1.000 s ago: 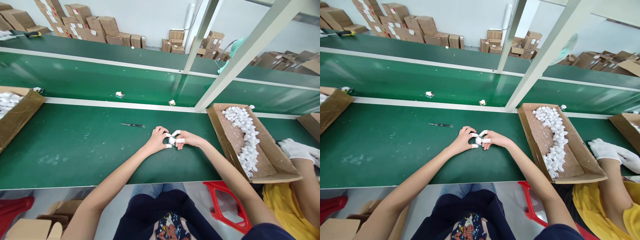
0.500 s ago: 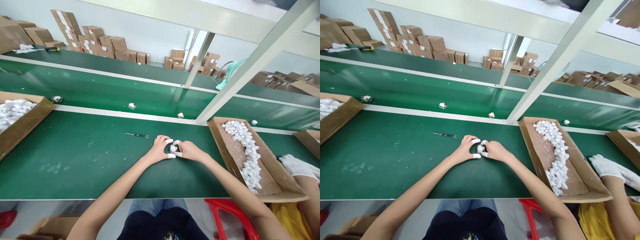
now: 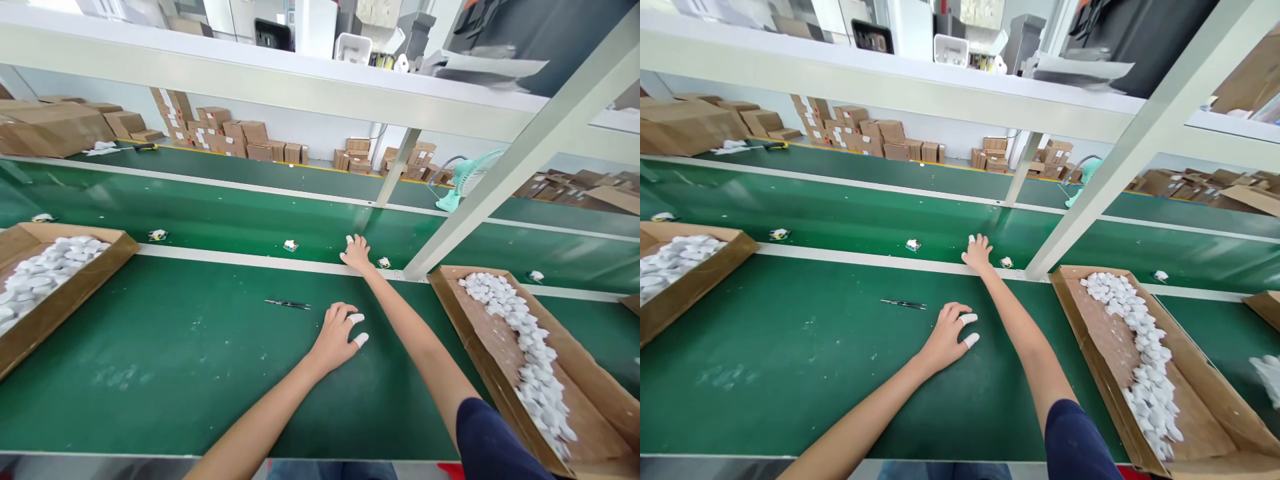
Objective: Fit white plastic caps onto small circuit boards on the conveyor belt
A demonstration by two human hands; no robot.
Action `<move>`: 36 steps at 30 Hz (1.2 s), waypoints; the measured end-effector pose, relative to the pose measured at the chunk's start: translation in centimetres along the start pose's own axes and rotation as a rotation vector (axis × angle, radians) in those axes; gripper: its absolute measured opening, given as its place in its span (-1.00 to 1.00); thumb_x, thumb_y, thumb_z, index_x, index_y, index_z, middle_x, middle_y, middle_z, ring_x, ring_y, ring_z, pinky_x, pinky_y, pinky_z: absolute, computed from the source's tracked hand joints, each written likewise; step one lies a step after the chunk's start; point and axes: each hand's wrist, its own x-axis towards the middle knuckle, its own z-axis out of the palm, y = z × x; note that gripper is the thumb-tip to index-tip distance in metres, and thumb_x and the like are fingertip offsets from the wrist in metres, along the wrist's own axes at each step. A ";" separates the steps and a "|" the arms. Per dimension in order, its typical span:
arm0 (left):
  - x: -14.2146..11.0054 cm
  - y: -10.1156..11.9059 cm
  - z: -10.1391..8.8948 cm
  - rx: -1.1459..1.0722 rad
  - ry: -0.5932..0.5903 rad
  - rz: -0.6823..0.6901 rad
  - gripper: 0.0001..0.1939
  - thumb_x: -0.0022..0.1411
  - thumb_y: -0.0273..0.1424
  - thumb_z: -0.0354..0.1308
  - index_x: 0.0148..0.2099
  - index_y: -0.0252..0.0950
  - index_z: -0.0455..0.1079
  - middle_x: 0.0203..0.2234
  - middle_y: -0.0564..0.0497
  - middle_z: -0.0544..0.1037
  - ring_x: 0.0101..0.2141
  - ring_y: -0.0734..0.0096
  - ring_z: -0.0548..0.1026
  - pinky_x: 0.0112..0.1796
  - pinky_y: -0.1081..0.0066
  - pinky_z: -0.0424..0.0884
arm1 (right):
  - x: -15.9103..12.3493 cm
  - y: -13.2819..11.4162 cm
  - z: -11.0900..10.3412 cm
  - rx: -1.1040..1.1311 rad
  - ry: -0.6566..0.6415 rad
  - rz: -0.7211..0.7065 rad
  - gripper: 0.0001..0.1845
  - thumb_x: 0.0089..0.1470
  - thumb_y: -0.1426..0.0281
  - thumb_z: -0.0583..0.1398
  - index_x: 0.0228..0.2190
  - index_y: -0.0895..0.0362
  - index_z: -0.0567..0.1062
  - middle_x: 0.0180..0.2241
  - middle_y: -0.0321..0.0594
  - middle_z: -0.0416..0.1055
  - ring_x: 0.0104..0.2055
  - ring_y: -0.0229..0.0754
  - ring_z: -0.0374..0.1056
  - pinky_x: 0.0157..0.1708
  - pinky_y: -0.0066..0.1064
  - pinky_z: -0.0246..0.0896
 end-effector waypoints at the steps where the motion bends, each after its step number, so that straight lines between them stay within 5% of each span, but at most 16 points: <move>1: 0.0 0.1 0.0 0.011 0.003 0.003 -0.69 0.21 -0.35 0.09 0.01 -0.25 0.27 0.00 -0.09 0.32 0.07 0.19 0.18 0.05 0.09 0.21 | 0.3 -1.2 0.1 -0.019 0.042 -0.093 -0.34 0.03 0.42 0.10 0.17 0.34 0.18 0.25 0.16 -0.17 0.25 0.30 -0.25 0.11 0.18 -0.16; 3: -0.1 0.1 0.0 0.029 0.011 0.007 -0.72 0.22 -0.41 0.06 0.00 -0.25 0.27 -0.01 -0.09 0.32 0.06 0.19 0.18 0.04 0.09 0.23 | 1.2 -4.2 0.2 -0.052 0.075 -0.367 -0.35 0.01 0.54 0.04 0.18 0.36 0.17 0.28 0.10 -0.21 0.27 0.21 -0.23 0.15 0.06 -0.14; 6: -0.2 0.1 -0.3 0.053 0.003 0.006 -0.73 0.20 -0.47 0.03 -0.03 -0.24 0.29 -0.03 -0.08 0.34 0.05 0.18 0.19 0.02 0.08 0.25 | 2.9 -8.6 0.7 -0.074 -0.057 -0.671 -0.39 -0.03 0.68 -0.01 0.10 0.33 0.26 0.32 -0.04 -0.32 0.31 0.09 -0.27 0.19 -0.15 -0.12; 10: 0.1 -0.3 -0.5 0.081 -0.012 0.007 -0.76 0.18 -0.52 0.00 -0.08 -0.26 0.29 -0.06 -0.09 0.35 0.05 0.15 0.19 0.00 0.06 0.27 | 4.7 -11.9 0.7 -0.089 -0.200 -0.650 -0.63 0.05 0.67 0.00 -0.10 0.34 0.39 0.11 0.08 0.20 0.07 -0.04 0.19 -0.02 -0.33 0.14; 13: 0.3 -0.6 -0.6 0.103 0.019 0.040 -0.76 0.19 -0.55 0.00 -0.08 -0.28 0.29 -0.06 -0.09 0.35 0.04 0.17 0.19 -0.01 0.08 0.28 | 4.6 -11.5 -0.6 -0.078 -0.169 -0.582 -0.73 0.10 0.61 0.03 -0.15 0.36 0.38 -0.06 0.11 0.32 -0.07 -0.06 0.26 -0.16 -0.36 0.16; 18: 0.8 -1.1 -1.1 0.153 0.183 0.118 -0.76 0.25 -0.51 0.02 -0.02 -0.26 0.28 -0.05 -0.07 0.34 0.04 0.20 0.17 0.02 0.11 0.26 | 0.5 -6.7 -4.9 -0.031 -0.169 -0.531 -0.74 0.14 0.35 0.09 -0.22 0.29 0.40 -0.16 0.01 0.38 -0.24 -0.16 0.31 -0.34 -0.46 0.10; 23: 1.3 -0.9 -1.9 0.168 0.343 0.119 -0.66 0.26 -0.47 0.04 0.08 -0.26 0.19 -0.02 -0.10 0.30 0.03 0.21 0.18 0.03 0.14 0.25 | -9.7 -0.5 -7.6 -0.061 -0.396 -0.735 -0.78 -0.03 0.27 0.20 -0.42 0.20 0.44 -0.42 -0.22 0.40 -0.46 -0.26 0.25 -0.50 -0.48 -0.01; 29: 0.8 -0.2 -0.9 0.262 0.067 0.198 -0.45 0.16 -0.23 0.16 0.15 -0.27 0.13 0.08 -0.16 0.23 0.09 0.09 0.12 0.03 0.06 0.22 | -20.5 3.8 -6.9 -0.164 -0.202 -0.764 -0.55 0.03 0.05 0.19 -0.27 0.20 0.43 -0.30 -0.17 0.38 -0.28 -0.13 0.29 -0.38 -0.38 0.08; 32: 0.5 -0.2 -0.1 0.261 -0.103 0.214 -0.34 0.03 -0.20 0.24 0.14 -0.26 0.16 0.11 -0.15 0.19 0.10 0.04 0.11 0.03 0.03 0.21 | -21.1 7.0 -9.7 -0.157 -0.125 -0.625 -0.49 0.06 0.02 0.18 -0.12 0.17 0.42 -0.23 -0.14 0.38 -0.21 -0.10 0.29 -0.29 -0.36 0.12; 36: 0.5 -0.7 0.3 0.246 -0.177 0.167 -0.53 0.02 -0.27 0.22 0.00 -0.25 0.28 0.08 -0.13 0.21 0.09 0.05 0.13 0.01 0.03 0.22 | -19.1 15.8 -14.0 -0.146 0.062 -0.206 -0.67 0.25 0.31 -0.02 -0.10 0.14 0.45 -0.20 -0.13 0.38 -0.17 -0.17 0.27 -0.16 -0.42 0.09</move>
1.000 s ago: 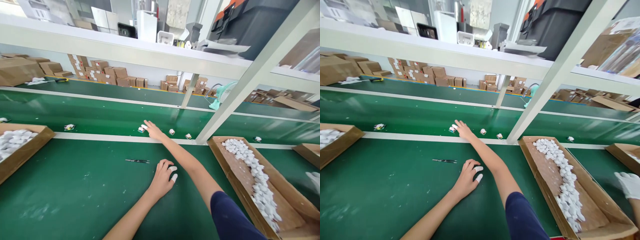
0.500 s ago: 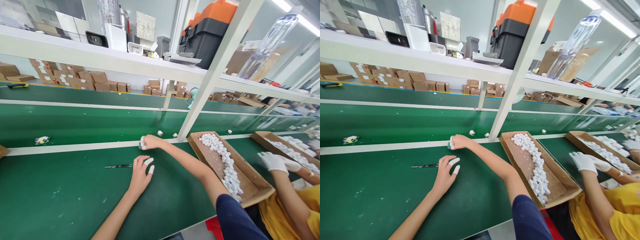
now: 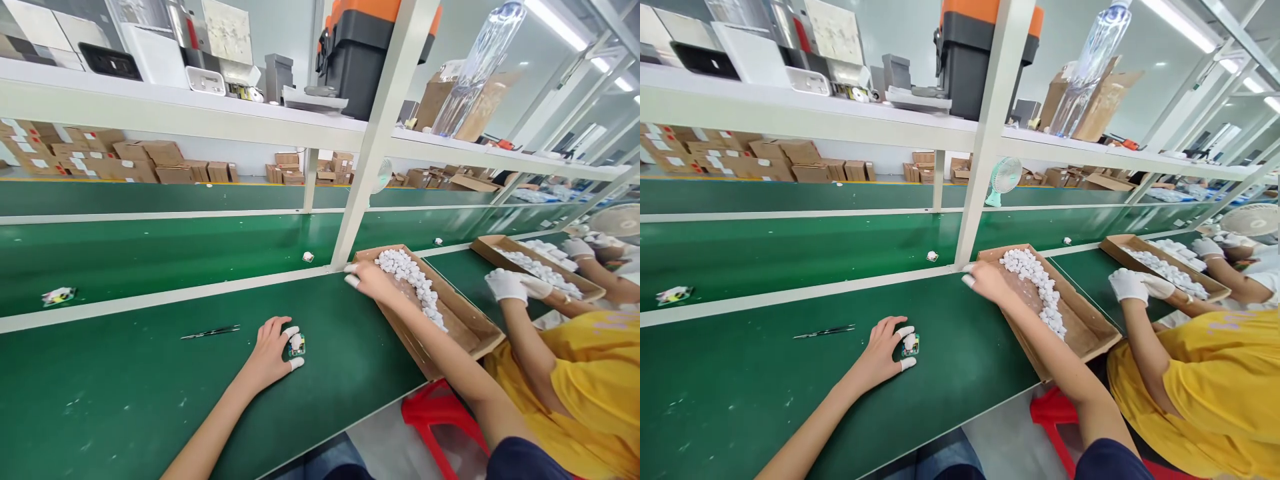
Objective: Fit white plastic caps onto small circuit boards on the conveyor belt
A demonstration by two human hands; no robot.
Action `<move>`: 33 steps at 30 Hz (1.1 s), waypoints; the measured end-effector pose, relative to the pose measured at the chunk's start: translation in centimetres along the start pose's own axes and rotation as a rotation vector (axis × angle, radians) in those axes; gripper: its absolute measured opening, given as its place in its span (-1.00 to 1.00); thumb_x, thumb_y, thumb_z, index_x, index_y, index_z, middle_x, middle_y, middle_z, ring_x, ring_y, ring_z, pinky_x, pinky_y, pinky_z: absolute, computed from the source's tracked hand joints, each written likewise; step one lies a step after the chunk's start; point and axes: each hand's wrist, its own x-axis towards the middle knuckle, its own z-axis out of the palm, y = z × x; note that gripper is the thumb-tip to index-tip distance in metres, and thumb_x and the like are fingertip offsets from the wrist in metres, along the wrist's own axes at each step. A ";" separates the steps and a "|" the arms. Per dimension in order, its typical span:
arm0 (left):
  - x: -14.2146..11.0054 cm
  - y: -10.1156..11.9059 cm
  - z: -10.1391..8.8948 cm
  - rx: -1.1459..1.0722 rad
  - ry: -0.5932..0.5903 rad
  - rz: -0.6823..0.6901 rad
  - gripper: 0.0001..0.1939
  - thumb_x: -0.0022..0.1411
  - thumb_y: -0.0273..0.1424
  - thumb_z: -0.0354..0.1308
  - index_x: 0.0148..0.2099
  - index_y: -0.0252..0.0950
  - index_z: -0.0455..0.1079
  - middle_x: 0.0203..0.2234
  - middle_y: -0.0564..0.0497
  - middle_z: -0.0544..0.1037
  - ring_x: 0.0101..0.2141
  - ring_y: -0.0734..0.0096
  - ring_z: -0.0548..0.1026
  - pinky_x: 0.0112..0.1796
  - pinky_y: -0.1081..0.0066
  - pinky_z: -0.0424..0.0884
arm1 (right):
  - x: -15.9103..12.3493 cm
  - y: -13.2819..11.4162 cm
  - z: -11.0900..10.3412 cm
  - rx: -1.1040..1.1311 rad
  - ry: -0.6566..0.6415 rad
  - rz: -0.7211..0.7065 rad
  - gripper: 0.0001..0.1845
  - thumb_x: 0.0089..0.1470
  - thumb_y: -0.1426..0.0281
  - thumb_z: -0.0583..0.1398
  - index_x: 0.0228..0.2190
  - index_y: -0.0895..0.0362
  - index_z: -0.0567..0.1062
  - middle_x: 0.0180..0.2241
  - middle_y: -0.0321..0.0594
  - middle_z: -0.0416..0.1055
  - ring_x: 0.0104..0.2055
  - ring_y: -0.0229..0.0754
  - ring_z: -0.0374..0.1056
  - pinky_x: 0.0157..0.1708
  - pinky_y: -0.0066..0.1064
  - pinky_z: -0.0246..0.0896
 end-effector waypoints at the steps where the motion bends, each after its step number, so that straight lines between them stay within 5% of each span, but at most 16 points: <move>1: 0.0 -0.2 0.0 -0.003 -0.003 -0.012 -0.58 0.04 -0.29 0.20 -0.03 -0.25 0.30 0.07 -0.12 0.21 0.09 0.06 0.13 0.01 0.03 0.22 | -0.1 2.6 0.0 -0.060 0.026 0.151 -0.67 0.24 0.38 -0.04 -0.12 0.14 0.46 -0.22 -0.15 0.38 -0.18 -0.18 0.26 -0.16 -0.43 0.08; 5: 0.2 -0.5 -0.2 -0.017 -0.004 -0.043 -0.66 0.08 -0.33 0.16 -0.06 -0.23 0.32 0.06 -0.11 0.23 0.09 0.09 0.12 0.01 0.04 0.21 | -1.3 11.0 2.4 -0.251 0.063 0.562 -0.65 0.07 0.53 0.03 -0.13 0.38 0.46 -0.09 0.14 0.27 -0.03 0.04 0.15 -0.05 -0.28 0.01; 10: 0.1 -0.4 -0.5 -0.042 -0.074 -0.083 -0.67 0.11 -0.30 0.15 -0.05 -0.23 0.30 0.07 -0.09 0.20 0.11 0.13 0.08 0.05 0.07 0.18 | -2.1 15.6 5.8 -0.297 0.050 0.775 -0.62 0.04 0.49 0.07 -0.11 0.42 0.44 0.03 0.24 0.10 0.07 0.22 0.02 -0.08 -0.18 0.03; 15: -0.1 -0.2 -1.3 -0.100 -0.162 -0.136 -0.62 0.10 -0.29 0.16 -0.01 -0.19 0.28 0.11 -0.07 0.15 0.13 0.13 0.05 0.08 0.05 0.15 | -1.8 17.2 6.5 -0.308 0.005 0.843 -0.61 0.09 0.51 0.01 -0.09 0.40 0.45 0.04 0.23 0.10 0.07 0.18 0.01 -0.06 -0.17 -0.01; 24: -0.1 -0.1 -1.5 -0.126 -0.155 -0.139 -0.64 0.12 -0.28 0.17 -0.02 -0.20 0.31 0.10 -0.10 0.16 0.12 0.08 0.06 0.06 0.03 0.16 | -2.7 18.8 7.5 -0.564 0.036 0.635 -0.63 0.12 0.54 -0.06 -0.17 0.36 0.47 0.09 0.11 0.12 0.03 0.07 0.04 -0.07 -0.21 -0.03; 33: -0.6 0.1 -1.1 -0.125 -0.167 -0.117 -0.55 0.08 -0.28 0.20 0.03 -0.22 0.28 0.11 -0.11 0.15 0.14 0.08 0.03 0.07 0.04 0.14 | -3.3 17.8 5.6 -0.436 0.079 0.713 -0.58 0.05 0.40 0.04 -0.15 0.46 0.43 -0.08 0.20 0.29 0.01 0.17 0.14 -0.08 -0.13 0.02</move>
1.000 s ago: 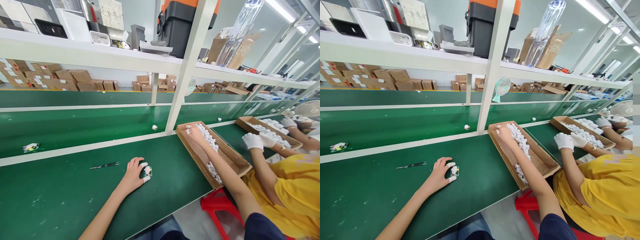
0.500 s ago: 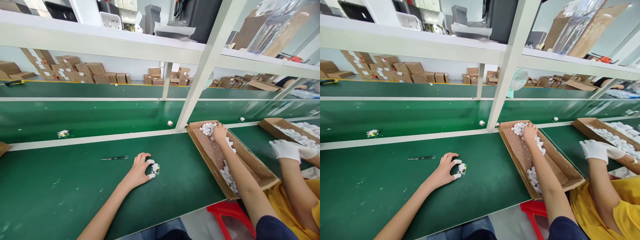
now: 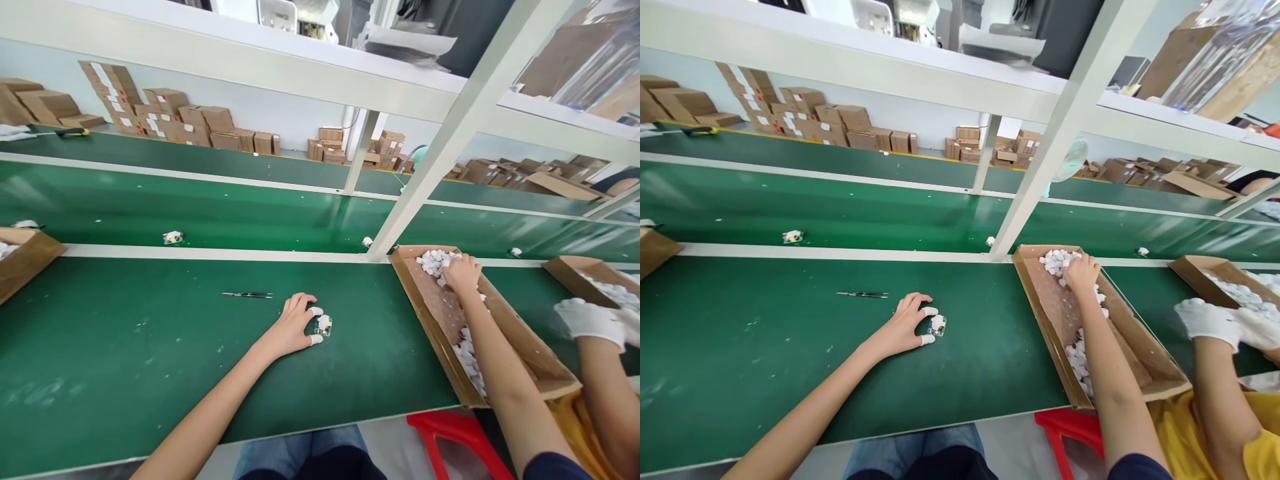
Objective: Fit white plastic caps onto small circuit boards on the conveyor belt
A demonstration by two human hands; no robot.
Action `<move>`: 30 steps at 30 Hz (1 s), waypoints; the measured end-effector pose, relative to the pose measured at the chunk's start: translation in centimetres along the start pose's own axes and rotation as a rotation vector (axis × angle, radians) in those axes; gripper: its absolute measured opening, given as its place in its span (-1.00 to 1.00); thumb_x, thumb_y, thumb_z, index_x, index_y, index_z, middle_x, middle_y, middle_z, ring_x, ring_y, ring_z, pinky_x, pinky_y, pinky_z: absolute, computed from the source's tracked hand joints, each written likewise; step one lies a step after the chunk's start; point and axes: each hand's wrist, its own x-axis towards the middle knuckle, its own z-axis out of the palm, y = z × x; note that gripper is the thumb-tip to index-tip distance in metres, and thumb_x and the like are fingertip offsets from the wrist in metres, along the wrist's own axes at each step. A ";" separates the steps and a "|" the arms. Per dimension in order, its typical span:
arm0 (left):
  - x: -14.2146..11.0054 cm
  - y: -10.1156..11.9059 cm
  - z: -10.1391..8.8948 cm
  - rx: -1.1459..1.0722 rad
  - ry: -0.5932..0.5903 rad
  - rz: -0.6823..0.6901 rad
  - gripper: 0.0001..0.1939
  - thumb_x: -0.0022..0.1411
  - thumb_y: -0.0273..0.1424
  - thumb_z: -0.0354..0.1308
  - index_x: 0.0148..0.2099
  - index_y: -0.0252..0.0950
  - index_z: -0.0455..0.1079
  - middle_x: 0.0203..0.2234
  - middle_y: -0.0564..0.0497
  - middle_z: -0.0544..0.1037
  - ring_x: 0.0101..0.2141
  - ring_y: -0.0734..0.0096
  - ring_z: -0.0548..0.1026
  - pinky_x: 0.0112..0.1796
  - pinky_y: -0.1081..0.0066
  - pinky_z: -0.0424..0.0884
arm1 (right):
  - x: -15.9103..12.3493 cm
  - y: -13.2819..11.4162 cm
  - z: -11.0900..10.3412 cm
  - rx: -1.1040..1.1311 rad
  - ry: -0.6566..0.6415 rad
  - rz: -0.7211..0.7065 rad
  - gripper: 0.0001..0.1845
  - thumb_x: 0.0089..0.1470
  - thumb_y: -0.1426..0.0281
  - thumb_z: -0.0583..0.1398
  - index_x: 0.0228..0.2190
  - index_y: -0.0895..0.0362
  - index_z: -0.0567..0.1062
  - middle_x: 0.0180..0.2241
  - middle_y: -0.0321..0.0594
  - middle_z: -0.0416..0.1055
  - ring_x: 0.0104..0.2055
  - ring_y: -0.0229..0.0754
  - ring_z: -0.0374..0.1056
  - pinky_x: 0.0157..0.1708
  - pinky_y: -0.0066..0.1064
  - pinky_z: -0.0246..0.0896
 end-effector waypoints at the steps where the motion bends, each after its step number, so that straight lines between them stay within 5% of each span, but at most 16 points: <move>1: 0.0 0.1 0.0 -0.007 -0.012 -0.003 -0.54 0.08 -0.28 0.21 0.04 -0.22 0.28 0.12 -0.11 0.15 0.15 0.08 0.03 0.08 0.05 0.13 | 0.3 0.0 -0.6 0.034 -0.001 0.016 -0.59 0.07 0.42 0.01 -0.16 0.46 0.43 -0.11 0.20 0.32 -0.02 0.16 0.17 -0.11 -0.14 0.04; 4: 0.0 0.3 0.0 -0.007 -0.020 -0.006 -0.57 0.10 -0.28 0.19 0.02 -0.25 0.30 0.11 -0.12 0.17 0.14 0.09 0.04 0.08 0.07 0.12 | 0.9 -1.4 -3.9 0.176 0.021 0.016 -0.54 0.20 0.37 -0.11 -0.30 0.41 0.48 -0.24 0.19 0.38 -0.14 0.08 0.28 -0.19 -0.23 0.09; 7: 0.1 0.5 0.5 0.019 0.024 -0.001 -0.62 0.11 -0.28 0.19 -0.03 -0.29 0.32 0.07 -0.13 0.21 0.12 0.11 0.06 0.06 0.10 0.13 | -0.8 -5.9 -8.8 0.529 0.022 -0.135 -0.57 0.21 0.24 -0.03 -0.31 0.31 0.49 -0.29 0.06 0.43 -0.19 -0.01 0.32 -0.19 -0.30 0.12; 10: 0.3 0.7 1.1 0.040 0.073 0.004 -0.61 0.09 -0.27 0.22 -0.05 -0.31 0.32 0.04 -0.14 0.23 0.11 0.11 0.08 0.04 0.12 0.13 | -6.1 -12.2 -13.3 0.887 -0.130 -0.519 -0.75 0.11 0.28 0.13 -0.26 0.20 0.48 -0.23 -0.13 0.44 -0.19 -0.15 0.35 -0.14 -0.40 0.16; 12: 0.3 0.8 1.4 0.049 0.096 0.013 -0.59 0.07 -0.25 0.24 -0.06 -0.30 0.33 0.04 -0.14 0.24 0.10 0.11 0.08 0.03 0.13 0.14 | -10.5 -16.0 -15.1 0.888 -0.275 -0.846 -0.81 0.14 0.32 0.14 -0.30 0.17 0.48 -0.24 -0.18 0.43 -0.18 -0.19 0.34 -0.11 -0.42 0.15; 15: 0.3 0.9 1.6 0.052 0.107 0.035 -0.57 0.04 -0.21 0.26 -0.08 -0.31 0.33 0.03 -0.14 0.25 0.09 0.10 0.09 0.02 0.14 0.14 | -16.0 -19.3 -15.3 0.691 -0.318 -1.134 -0.82 0.20 0.39 0.09 -0.28 0.19 0.47 -0.29 -0.16 0.39 -0.26 -0.18 0.29 -0.24 -0.38 0.14; 18: 0.4 1.0 1.7 0.047 0.123 0.047 -0.57 0.04 -0.18 0.27 -0.09 -0.31 0.33 0.02 -0.12 0.27 0.09 0.11 0.10 0.03 0.14 0.13 | -18.6 -20.2 -14.1 0.534 -0.257 -1.169 -0.80 0.22 0.42 0.06 -0.32 0.23 0.46 -0.31 -0.13 0.34 -0.32 -0.17 0.23 -0.34 -0.35 0.11; 24: 0.4 1.3 2.0 0.036 0.134 0.032 -0.59 0.06 -0.15 0.26 -0.14 -0.32 0.34 0.00 -0.11 0.29 0.07 0.11 0.12 0.00 0.15 0.14 | -19.2 -20.1 -13.0 0.470 -0.092 -1.255 -0.77 0.22 0.38 0.06 -0.33 0.24 0.46 -0.19 -0.05 0.32 -0.21 -0.08 0.20 -0.28 -0.25 0.14; 30: 0.6 1.3 1.9 0.023 0.124 0.042 -0.56 0.02 -0.16 0.29 -0.15 -0.35 0.35 -0.03 -0.12 0.31 0.06 0.12 0.14 -0.01 0.16 0.16 | -19.0 -20.1 -12.7 0.673 -0.330 -1.103 -0.75 0.23 0.33 0.04 -0.18 0.21 0.43 -0.13 -0.10 0.31 -0.25 -0.17 0.27 -0.31 -0.34 0.18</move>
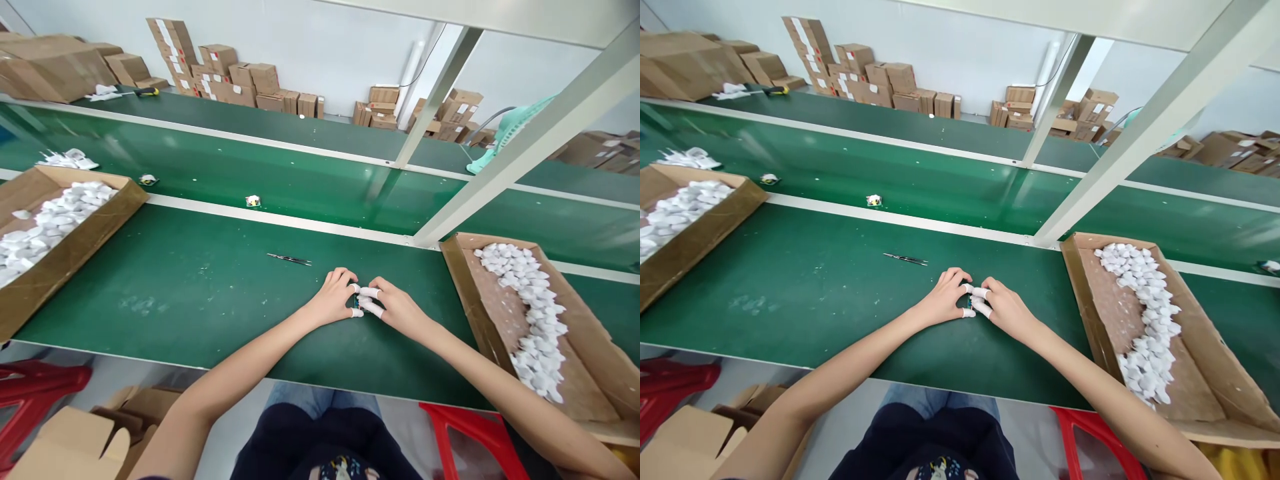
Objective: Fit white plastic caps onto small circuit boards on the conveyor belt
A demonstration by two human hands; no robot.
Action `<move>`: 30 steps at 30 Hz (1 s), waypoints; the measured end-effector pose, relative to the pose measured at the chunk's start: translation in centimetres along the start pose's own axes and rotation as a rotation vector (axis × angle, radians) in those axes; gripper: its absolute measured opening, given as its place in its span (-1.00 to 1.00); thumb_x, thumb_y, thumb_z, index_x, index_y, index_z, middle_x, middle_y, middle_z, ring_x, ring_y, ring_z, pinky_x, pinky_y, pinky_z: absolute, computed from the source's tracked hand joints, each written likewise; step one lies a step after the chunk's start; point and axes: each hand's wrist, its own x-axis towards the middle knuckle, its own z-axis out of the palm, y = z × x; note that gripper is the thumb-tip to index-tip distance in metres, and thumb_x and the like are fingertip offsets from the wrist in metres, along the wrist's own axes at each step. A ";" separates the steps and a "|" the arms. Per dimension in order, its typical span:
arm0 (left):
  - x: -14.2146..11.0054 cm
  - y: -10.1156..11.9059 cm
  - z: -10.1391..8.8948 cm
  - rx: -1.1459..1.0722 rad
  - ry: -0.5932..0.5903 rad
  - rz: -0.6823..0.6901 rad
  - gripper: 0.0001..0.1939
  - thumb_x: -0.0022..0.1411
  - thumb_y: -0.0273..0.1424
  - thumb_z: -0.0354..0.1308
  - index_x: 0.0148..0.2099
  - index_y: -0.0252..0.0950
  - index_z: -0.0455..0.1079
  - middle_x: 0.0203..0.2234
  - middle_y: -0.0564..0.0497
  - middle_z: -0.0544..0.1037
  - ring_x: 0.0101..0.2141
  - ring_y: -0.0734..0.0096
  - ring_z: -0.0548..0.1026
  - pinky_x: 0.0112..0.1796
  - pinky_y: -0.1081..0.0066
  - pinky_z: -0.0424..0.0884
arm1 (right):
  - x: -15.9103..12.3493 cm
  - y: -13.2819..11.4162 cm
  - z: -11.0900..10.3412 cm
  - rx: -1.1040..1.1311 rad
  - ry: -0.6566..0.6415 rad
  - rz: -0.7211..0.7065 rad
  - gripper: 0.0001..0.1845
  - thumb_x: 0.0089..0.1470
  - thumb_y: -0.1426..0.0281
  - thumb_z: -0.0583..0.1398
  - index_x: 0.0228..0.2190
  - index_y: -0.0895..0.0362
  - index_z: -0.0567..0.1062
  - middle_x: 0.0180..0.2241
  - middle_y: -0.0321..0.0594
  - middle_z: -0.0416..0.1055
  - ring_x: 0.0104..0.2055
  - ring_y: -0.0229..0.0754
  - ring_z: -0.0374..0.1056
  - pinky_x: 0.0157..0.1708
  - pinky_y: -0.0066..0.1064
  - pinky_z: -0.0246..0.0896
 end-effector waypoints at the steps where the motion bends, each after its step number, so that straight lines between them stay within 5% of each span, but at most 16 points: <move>1: 0.0 0.0 0.0 -0.007 -0.001 0.002 -0.57 0.03 -0.17 0.29 -0.15 -0.34 0.35 -0.03 -0.12 0.31 0.05 0.12 0.14 -0.02 0.16 0.16 | 0.2 0.1 0.1 0.043 -0.035 0.079 -0.73 0.22 0.29 0.06 -0.17 0.20 0.41 -0.18 -0.12 0.32 -0.32 -0.20 0.27 -0.37 -0.36 0.16; 4: 0.0 0.1 -0.1 -0.026 -0.005 -0.002 -0.61 0.04 -0.20 0.28 -0.16 -0.33 0.36 -0.05 -0.12 0.32 0.05 0.13 0.15 -0.02 0.15 0.17 | 0.8 0.5 0.4 0.113 -0.171 0.263 -0.77 0.11 0.24 0.14 -0.34 0.18 0.39 -0.39 -0.23 0.34 -0.48 -0.25 0.21 -0.48 -0.40 0.04; 8: 0.0 0.2 -0.1 -0.037 -0.012 -0.001 -0.61 0.03 -0.22 0.30 -0.15 -0.33 0.36 -0.05 -0.11 0.32 0.05 0.13 0.14 -0.01 0.15 0.16 | 1.6 0.7 1.0 0.154 -0.246 0.308 -0.77 0.03 0.30 0.16 -0.51 0.16 0.25 -0.49 -0.27 0.32 -0.50 -0.26 0.19 -0.51 -0.42 -0.05; 12: 0.0 0.0 0.1 -0.028 0.007 0.001 -0.61 0.03 -0.21 0.30 -0.16 -0.33 0.35 -0.05 -0.10 0.33 0.04 0.14 0.15 -0.02 0.16 0.17 | 2.0 0.8 0.5 0.184 -0.261 0.315 -0.79 0.03 0.33 0.16 -0.48 0.16 0.22 -0.50 -0.25 0.32 -0.50 -0.24 0.21 -0.53 -0.42 -0.06; 18: -0.1 -0.1 0.1 -0.004 0.013 0.002 -0.60 0.02 -0.18 0.30 -0.20 -0.35 0.35 -0.07 -0.08 0.34 0.02 0.14 0.16 -0.05 0.19 0.19 | 2.5 1.7 -0.7 0.757 -0.510 0.402 -0.74 0.03 0.33 0.14 -0.27 0.19 0.22 -0.39 -0.22 0.39 -0.46 -0.21 0.38 -0.50 -0.42 0.26; 24: -0.1 0.1 0.2 0.018 0.014 0.008 -0.60 0.02 -0.20 0.30 -0.18 -0.35 0.34 -0.07 -0.09 0.34 0.03 0.13 0.16 -0.03 0.19 0.17 | 3.3 0.4 0.0 0.417 -0.456 0.437 -0.82 -0.03 0.41 0.13 -0.42 0.17 0.17 -0.46 -0.27 0.34 -0.58 -0.24 0.32 -0.59 -0.43 0.13; 27: -0.1 0.1 0.1 0.014 0.018 0.002 -0.58 0.01 -0.21 0.30 -0.16 -0.36 0.34 -0.07 -0.09 0.34 0.04 0.13 0.16 -0.03 0.19 0.17 | 3.2 -0.1 0.5 0.151 -0.320 0.393 -0.88 -0.02 0.42 0.10 -0.44 0.16 0.19 -0.48 -0.24 0.33 -0.49 -0.14 0.34 -0.57 -0.42 0.02; 30: -0.1 0.1 0.1 0.003 0.008 -0.006 -0.60 0.01 -0.21 0.30 -0.18 -0.36 0.34 -0.07 -0.09 0.34 0.04 0.13 0.16 -0.03 0.19 0.17 | 3.0 0.5 0.6 0.280 -0.319 0.406 -0.88 0.00 0.39 0.10 -0.42 0.17 0.23 -0.49 -0.22 0.37 -0.48 -0.13 0.36 -0.56 -0.41 0.08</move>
